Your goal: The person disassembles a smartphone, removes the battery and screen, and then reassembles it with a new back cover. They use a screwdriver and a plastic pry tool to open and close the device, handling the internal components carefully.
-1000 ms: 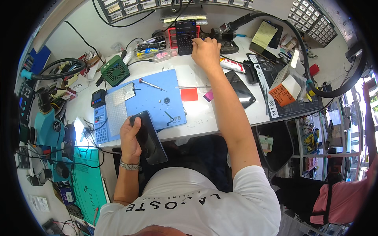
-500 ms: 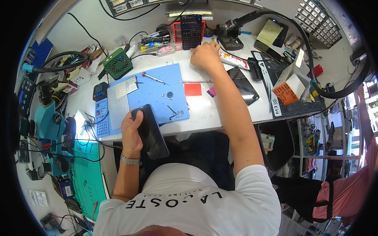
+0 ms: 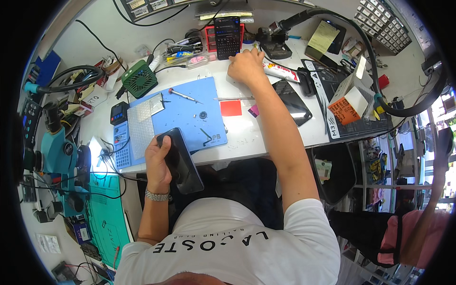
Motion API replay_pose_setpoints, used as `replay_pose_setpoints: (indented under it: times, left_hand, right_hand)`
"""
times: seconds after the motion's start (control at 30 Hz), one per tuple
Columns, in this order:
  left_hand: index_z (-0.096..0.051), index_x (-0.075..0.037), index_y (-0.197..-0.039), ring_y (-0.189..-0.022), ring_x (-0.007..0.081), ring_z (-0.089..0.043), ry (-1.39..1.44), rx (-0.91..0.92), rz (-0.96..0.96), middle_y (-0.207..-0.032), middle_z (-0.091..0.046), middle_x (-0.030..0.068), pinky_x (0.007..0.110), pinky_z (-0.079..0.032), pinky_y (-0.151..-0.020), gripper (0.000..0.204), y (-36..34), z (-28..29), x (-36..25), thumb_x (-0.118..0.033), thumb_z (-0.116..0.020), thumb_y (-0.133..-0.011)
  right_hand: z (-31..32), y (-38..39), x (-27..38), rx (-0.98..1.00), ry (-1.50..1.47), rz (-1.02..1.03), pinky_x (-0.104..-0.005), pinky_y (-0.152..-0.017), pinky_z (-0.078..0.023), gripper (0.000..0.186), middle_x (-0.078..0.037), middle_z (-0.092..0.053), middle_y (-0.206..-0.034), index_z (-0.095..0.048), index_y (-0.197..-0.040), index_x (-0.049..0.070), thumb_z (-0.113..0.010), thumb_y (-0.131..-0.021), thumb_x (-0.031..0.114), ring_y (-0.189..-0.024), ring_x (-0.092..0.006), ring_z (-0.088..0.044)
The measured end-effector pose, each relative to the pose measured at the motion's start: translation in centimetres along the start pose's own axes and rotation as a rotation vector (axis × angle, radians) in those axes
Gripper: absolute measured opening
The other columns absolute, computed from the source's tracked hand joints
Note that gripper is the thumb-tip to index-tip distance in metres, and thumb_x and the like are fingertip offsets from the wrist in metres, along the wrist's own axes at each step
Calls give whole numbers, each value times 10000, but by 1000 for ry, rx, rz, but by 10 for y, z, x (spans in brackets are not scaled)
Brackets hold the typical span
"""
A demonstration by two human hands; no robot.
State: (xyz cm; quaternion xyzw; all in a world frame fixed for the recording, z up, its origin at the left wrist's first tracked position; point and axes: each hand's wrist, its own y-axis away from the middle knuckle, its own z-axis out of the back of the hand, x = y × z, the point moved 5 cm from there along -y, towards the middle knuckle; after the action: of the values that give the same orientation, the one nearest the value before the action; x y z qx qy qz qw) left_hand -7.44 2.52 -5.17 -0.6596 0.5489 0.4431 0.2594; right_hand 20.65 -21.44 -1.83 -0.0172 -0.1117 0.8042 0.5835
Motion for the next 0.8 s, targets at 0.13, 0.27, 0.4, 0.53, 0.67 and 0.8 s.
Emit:
replay_pose_setpoints:
  times: [0.13, 0.27, 0.4, 0.53, 0.67, 0.8]
  left_hand:
    - [-661, 4, -1124, -881, 108, -688, 13, 2, -4, -1006, -738, 50, 258, -574, -824, 216, 0, -2, -1, -152, -748, -1001]
    - [-666, 5, -1128, -877, 109, -686, -2, -4, -15, -1008, -739, 52, 257, -570, -826, 218, 1, -2, -2, -155, -746, -1002]
    - [-669, 7, -1134, -885, 108, -681, -21, -7, -17, -1014, -740, 53, 256, -564, -833, 230, 0, -1, -1, -162, -751, -1000]
    - [-669, 10, -1138, -895, 107, -678, -16, -4, -15, -1019, -739, 53, 258, -559, -845, 239, 1, -2, -2, -165, -753, -999]
    - [-670, 10, -1139, -895, 107, -677, -13, -4, -12, -1019, -739, 52, 258, -558, -847, 238, 0, -2, -1, -164, -753, -999]
    - [-666, 11, -1139, -894, 109, -678, -1, 1, -12, -1017, -739, 54, 258, -560, -842, 233, -1, -1, 0, -156, -750, -1000]
  right_hand:
    - [2, 1, 0, -17, -15, 6, -548, -1117, -269, 430, -225, -710, -1161, -807, -1230, 240, -556, -881, 246, -1260, -447, -513]
    - [0, 2, 0, -28, -22, 10, -566, -1120, -265, 431, -230, -712, -1163, -807, -1228, 225, -557, -878, 241, -1256, -450, -520]
    - [-1, 2, 1, 15, -17, 4, -577, -1119, -267, 419, -234, -712, -1169, -811, -1216, 211, -558, -884, 245, -1261, -452, -522]
    - [0, 1, 1, 0, 2, -7, -582, -1101, -285, 410, -233, -718, -1152, -812, -1207, 195, -559, -890, 251, -1245, -458, -536]
    - [4, -2, -1, -175, -16, -14, -586, -1057, -327, 421, -233, -724, -1112, -793, -1242, 176, -558, -902, 256, -1193, -459, -563]
    - [12, -3, -1, -440, -70, -11, -584, -1006, -353, 466, -238, -718, -1056, -728, -1342, 171, -574, -910, 247, -1110, -435, -576]
